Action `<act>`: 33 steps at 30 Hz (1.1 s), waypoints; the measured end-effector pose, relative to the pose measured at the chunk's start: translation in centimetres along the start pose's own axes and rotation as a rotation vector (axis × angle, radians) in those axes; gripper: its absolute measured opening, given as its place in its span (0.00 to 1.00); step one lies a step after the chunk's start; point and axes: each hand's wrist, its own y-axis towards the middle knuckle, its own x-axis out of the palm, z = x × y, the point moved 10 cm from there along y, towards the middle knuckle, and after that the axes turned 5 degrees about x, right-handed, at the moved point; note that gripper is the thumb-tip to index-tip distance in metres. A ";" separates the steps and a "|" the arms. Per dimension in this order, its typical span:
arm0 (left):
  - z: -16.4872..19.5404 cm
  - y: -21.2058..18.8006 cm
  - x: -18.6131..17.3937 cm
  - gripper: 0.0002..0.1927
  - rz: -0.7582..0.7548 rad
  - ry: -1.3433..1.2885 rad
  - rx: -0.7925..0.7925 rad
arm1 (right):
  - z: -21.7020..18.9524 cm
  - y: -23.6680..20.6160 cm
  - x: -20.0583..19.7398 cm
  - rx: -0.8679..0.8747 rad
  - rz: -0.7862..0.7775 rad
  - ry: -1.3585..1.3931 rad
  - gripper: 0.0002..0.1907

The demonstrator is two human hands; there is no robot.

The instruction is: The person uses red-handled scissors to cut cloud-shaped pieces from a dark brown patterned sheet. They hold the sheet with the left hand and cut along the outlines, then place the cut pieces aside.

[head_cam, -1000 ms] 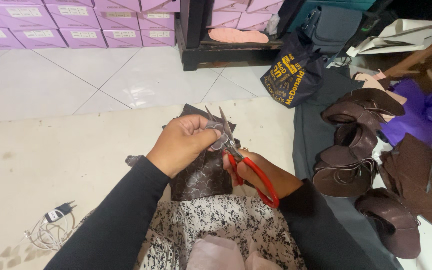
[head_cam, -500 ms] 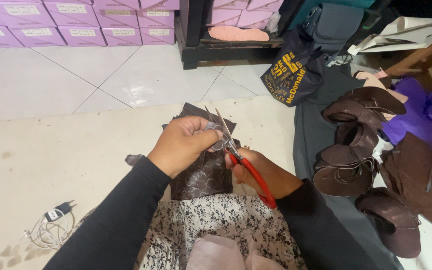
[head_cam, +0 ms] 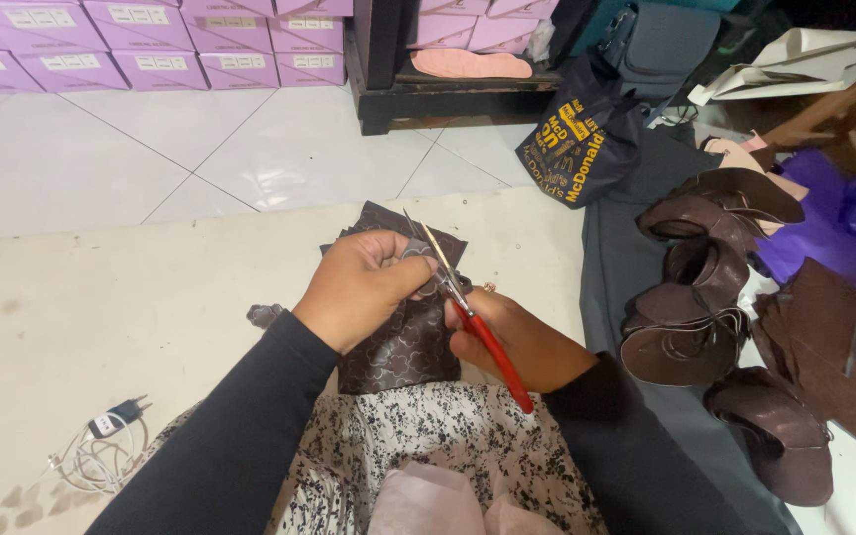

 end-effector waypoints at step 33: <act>-1.2 -0.1 1.7 0.06 0.103 -0.389 -0.137 | 0.2 0.3 -1.0 -0.016 0.220 0.078 0.33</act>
